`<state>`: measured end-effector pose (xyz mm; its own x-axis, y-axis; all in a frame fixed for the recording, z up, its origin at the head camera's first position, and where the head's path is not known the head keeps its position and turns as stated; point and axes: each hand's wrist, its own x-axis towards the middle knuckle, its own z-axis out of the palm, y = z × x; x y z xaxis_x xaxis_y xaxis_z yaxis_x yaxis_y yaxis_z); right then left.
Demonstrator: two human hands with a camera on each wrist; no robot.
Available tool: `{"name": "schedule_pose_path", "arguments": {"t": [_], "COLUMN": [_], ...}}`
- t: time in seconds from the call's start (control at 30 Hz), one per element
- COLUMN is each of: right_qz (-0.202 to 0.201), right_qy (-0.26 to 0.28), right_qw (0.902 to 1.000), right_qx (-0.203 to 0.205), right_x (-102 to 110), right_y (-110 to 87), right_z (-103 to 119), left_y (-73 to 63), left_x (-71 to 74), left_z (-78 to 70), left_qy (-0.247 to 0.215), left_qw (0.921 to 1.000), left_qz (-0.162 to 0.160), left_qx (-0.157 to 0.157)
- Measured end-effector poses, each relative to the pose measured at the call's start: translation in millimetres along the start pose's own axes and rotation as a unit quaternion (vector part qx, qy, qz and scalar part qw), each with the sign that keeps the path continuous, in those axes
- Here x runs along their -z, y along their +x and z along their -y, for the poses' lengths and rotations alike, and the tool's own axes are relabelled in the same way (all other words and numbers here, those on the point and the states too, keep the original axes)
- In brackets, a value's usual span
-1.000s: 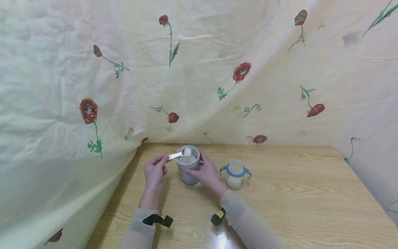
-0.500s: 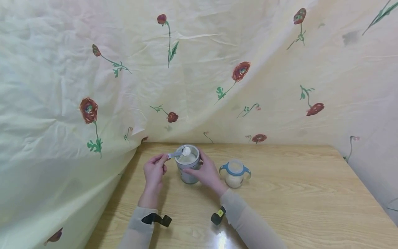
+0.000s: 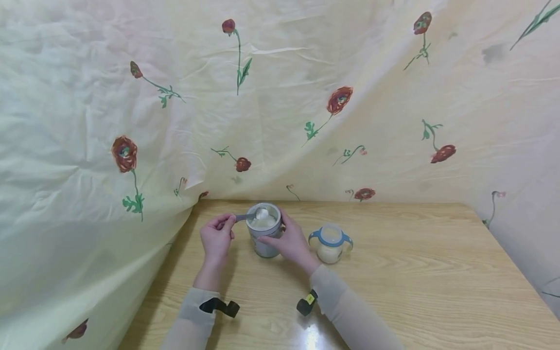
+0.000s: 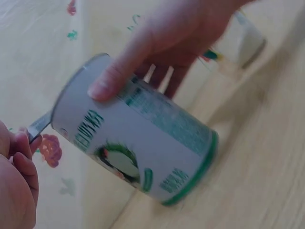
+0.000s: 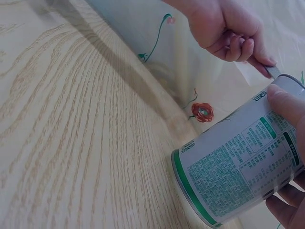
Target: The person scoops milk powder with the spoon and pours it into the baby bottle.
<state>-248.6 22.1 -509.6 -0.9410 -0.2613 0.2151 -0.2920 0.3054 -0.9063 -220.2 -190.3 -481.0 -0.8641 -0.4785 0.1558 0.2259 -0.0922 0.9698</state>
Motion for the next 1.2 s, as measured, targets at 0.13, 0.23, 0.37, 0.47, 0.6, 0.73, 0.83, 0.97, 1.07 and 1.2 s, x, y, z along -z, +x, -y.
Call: {"name": "schedule_pose_path", "arguments": {"t": [0.13, 0.23, 0.37, 0.47, 0.6, 0.73, 0.83, 0.97, 1.07, 1.2], "right_qz": [0.002, 0.002, -0.001, -0.001, 0.0, 0.003, 0.003, 0.003, 0.003, 0.003], "right_qy": [-0.002, -0.001, 0.002, 0.002, 0.0, -0.001, 0.0, 0.005, 0.008, 0.004], "right_qw": [1.0, 1.0, 1.0, 1.0, 1.0, 1.0, 1.0, 1.0, 1.0, 1.0], "right_qx": [-0.008, -0.008, -0.001, 0.001, 0.003, 0.004, 0.005, 0.004, 0.003, 0.002], "right_x": [0.5, 0.5, 0.3, 0.1, 0.0, -0.2, -0.2, 0.1, 0.7, 0.9], "right_y": [-0.5, -0.3, -0.1, 0.4, 0.8, 0.4, 0.4, -0.2, -0.9, -0.4], "right_z": [0.3, 0.3, 0.0, -0.1, 0.0, -0.9, -1.8, -1.5, -0.7, -1.3], "left_y": [-1.6, -2.3, -1.7, -0.9, -0.9, -2.2, -2.5, -2.4, -2.7, -3.6], "left_x": [0.2, 0.1, -0.6, -1.1, -1.1, -0.4, 0.2, 0.5, 0.0, -0.9], "left_z": [1.6, 0.7, 0.2, 1.1, 2.6, 2.1, 1.8, 1.6, 1.2, 1.0], "left_qy": [0.017, 0.012, 0.0, -0.001, 0.01, 0.014, 0.019, 0.023, 0.023, 0.027], "left_qw": [0.9995, 0.9995, 0.9994, 0.9992, 0.9993, 0.9995, 0.9995, 0.9993, 0.999, 0.9983], "left_qz": [-0.002, 0.0, -0.001, -0.003, -0.002, -0.007, -0.009, -0.01, -0.013, -0.017], "left_qx": [-0.027, -0.031, -0.036, -0.039, -0.036, -0.028, -0.022, -0.027, -0.035, -0.049]}}
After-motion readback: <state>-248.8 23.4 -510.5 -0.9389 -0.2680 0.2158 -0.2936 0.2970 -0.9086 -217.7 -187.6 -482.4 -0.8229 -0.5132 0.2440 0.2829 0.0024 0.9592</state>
